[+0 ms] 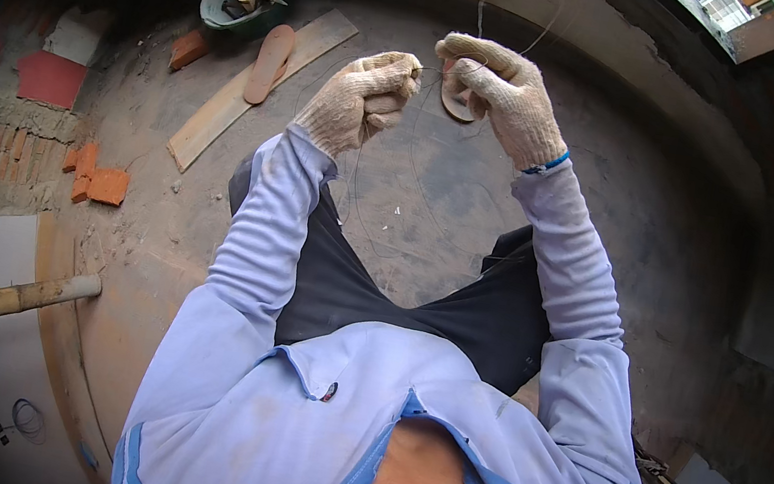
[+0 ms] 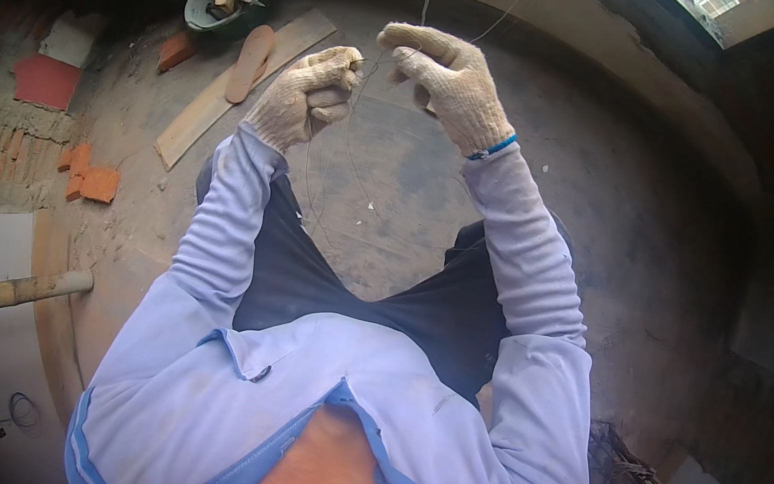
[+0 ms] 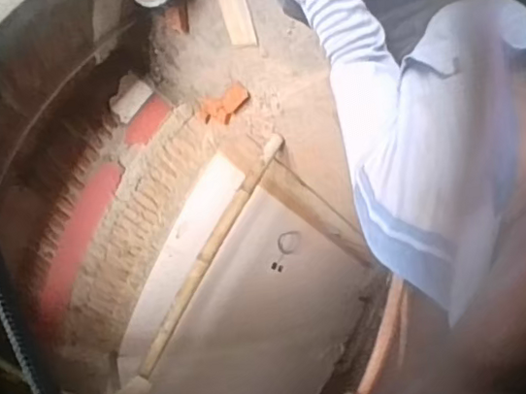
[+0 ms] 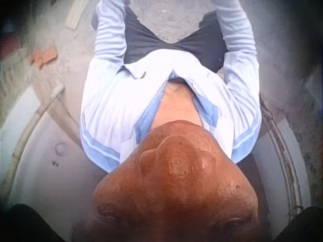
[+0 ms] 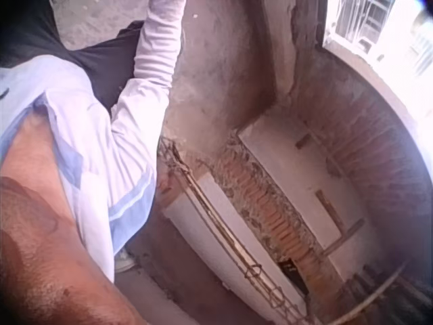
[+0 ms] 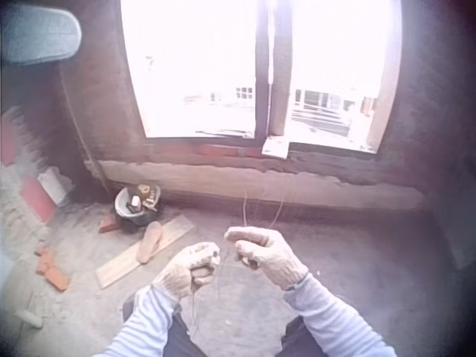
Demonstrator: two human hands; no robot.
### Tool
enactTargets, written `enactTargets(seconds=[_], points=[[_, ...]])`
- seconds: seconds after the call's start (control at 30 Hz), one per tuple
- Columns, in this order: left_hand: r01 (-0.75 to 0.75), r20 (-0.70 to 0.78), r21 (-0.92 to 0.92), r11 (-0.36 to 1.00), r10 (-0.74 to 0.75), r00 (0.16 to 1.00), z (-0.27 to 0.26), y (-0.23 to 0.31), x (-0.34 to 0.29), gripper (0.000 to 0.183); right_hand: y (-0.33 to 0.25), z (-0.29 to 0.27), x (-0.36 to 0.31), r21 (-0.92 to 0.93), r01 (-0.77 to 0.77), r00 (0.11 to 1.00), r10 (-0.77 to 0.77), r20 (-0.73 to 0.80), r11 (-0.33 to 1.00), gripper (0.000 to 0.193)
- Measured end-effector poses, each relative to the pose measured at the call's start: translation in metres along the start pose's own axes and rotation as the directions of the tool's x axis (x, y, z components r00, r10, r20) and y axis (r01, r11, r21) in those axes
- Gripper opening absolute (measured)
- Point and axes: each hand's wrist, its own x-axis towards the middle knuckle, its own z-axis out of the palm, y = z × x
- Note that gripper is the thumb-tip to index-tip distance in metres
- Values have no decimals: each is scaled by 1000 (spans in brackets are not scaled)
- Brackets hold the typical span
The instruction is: The person secures bamboo poles using wire and pliers, then moves indoors to prepare additional wire and returns to the scaffolding to tie and cut the wire, completing the fastening of the bamboo structure.
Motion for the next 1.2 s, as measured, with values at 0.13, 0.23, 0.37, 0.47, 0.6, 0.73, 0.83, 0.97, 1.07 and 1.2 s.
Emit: enactTargets(seconds=[0.13, 0.23, 0.37, 0.47, 0.6, 0.73, 0.83, 0.97, 1.07, 1.2], points=[[36, -36, -28, 999, -37, 999, 5, -8, 0, 17, 3, 8, -2, 3, -41, 999, 41, 19, 999, 20], [100, 12, 36, 994, -101, 995, 7, -5, -4, 19, -3, 8, 4, -242, 142, 954, -198, -225, 960, 11], [150, 142, 16, 989, -151, 978, 9, -2, -7, 20, -15, -10, 17, -875, 336, 518, -844, -138, 349, 11], [45, 112, 23, 999, -48, 993, 12, -6, -6, 21, -14, -19, 20, -911, 287, 498, -858, -124, 298, 11], [76, 44, -42, 996, -74, 996, 16, -11, -5, 22, 1, -5, 14, -417, 253, 829, -418, -372, 873, 16], [73, 85, -174, 982, -59, 995, 17, -14, -5, 21, 11, 14, 8, -187, 206, 957, -238, -166, 960, 24], [63, 85, -203, 977, -46, 995, 15, -13, -8, 22, 5, 20, 7, -41, -79, 995, 77, -57, 996, 20], [98, 91, -25, 995, -95, 991, 13, -9, -13, 23, -15, 1, 17, -684, 228, 754, -570, -326, 693, 8], [71, 59, -2, 997, -70, 996, 14, -9, -16, 24, -42, -63, 20, -960, -184, 293, -920, -259, 212, 4], [18, 24, 157, 987, -22, 999, 17, -10, -15, 24, -13, -130, 8, -958, -233, 303, -924, -234, 167, 6]])
